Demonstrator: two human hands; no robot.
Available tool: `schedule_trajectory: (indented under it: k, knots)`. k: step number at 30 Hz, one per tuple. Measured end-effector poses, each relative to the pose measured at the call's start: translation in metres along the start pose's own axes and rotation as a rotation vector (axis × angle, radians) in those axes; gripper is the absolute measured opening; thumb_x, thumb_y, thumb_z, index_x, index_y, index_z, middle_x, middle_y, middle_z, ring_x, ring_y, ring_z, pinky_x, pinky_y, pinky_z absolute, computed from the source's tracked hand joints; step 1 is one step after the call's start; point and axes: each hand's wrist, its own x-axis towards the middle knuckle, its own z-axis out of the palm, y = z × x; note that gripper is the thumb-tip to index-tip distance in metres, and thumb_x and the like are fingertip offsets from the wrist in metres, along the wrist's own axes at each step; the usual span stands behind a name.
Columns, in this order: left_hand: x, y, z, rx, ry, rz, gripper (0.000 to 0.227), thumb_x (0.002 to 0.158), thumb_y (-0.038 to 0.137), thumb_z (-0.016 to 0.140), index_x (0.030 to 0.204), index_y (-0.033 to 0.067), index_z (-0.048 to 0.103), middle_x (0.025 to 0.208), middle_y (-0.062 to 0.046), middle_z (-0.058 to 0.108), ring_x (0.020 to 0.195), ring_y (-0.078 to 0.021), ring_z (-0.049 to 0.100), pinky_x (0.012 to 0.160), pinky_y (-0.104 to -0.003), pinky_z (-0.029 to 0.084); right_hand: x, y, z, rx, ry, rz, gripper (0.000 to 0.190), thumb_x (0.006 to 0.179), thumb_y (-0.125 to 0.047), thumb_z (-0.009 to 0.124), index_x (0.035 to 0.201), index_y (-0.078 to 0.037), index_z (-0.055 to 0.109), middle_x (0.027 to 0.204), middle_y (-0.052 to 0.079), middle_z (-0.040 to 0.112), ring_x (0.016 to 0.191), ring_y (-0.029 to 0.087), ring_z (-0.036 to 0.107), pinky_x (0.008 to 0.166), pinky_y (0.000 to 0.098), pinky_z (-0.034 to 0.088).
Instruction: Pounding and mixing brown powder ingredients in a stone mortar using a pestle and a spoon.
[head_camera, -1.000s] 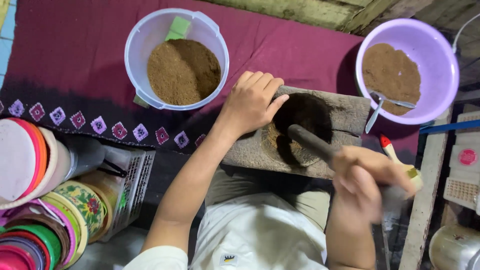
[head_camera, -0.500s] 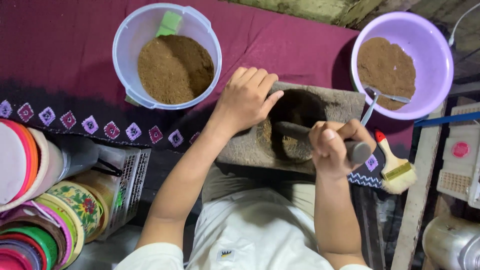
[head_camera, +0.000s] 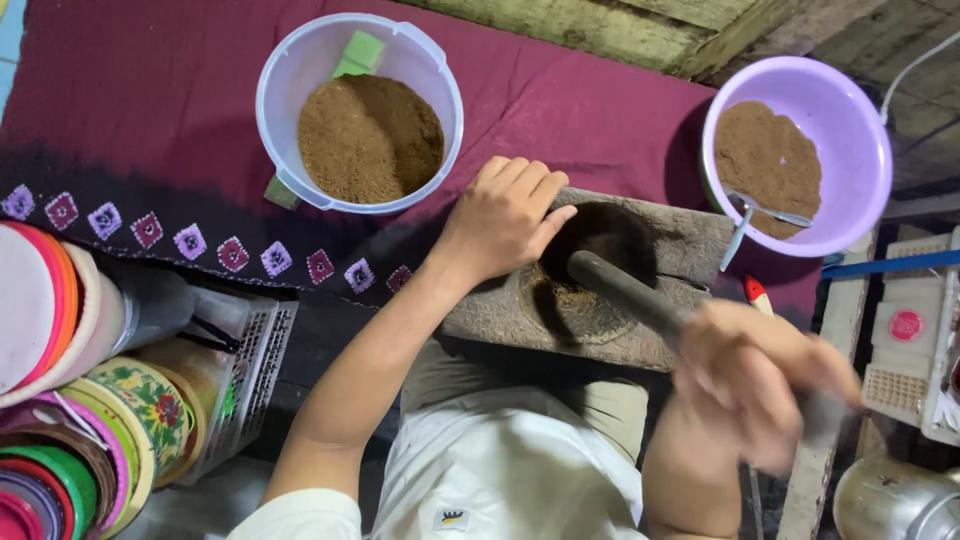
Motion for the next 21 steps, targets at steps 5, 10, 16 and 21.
schedule_trajectory:
  k: [5,10,16,21]
  knots:
    - [0.001,0.004,-0.004,0.0,0.003,0.007,0.032,0.103,0.038,0.055,0.106,0.0075,0.065,0.082,-0.005,0.055,0.078,-0.0245,0.06,0.077,-0.037,0.049,-0.023,0.001,-0.022,-0.033,-0.034,-0.139,0.026,0.084,-0.005,0.038,0.093,-0.029,0.044,0.048,-0.01,0.03,0.038,0.004,0.036,0.041,0.0156,0.037]
    - [0.004,0.0,0.001,-0.007,0.013,0.0,0.032,0.102,0.038,0.057,0.104,0.0066,0.065,0.081,-0.005,0.054,0.078,-0.0248,0.059,0.076,-0.037,0.049,-0.007,0.091,-0.004,0.052,0.022,-0.139,0.029,0.086,0.007,0.048,0.069,-0.015,0.037,0.042,-0.003,0.032,0.033,0.012,0.037,0.037,0.0253,0.029]
    - [0.005,-0.006,0.007,-0.019,0.022,0.002,0.033,0.099,0.037,0.06,0.105,0.0052,0.066,0.08,-0.007,0.056,0.076,-0.0261,0.06,0.075,-0.038,0.048,-0.018,0.098,-0.006,0.047,0.011,-0.182,0.042,0.09,0.009,0.054,0.06,-0.012,0.033,0.039,0.0,0.037,0.031,0.011,0.04,0.035,0.0269,0.03]
    - [0.007,-0.002,-0.003,-0.037,0.031,-0.008,0.033,0.099,0.037,0.059,0.105,0.0045,0.066,0.079,-0.007,0.055,0.076,-0.0265,0.059,0.075,-0.039,0.048,-0.015,0.06,0.007,0.036,-0.007,-0.212,0.038,0.091,0.006,0.054,0.062,-0.012,0.035,0.039,0.0,0.039,0.031,0.011,0.04,0.034,0.0274,0.032]
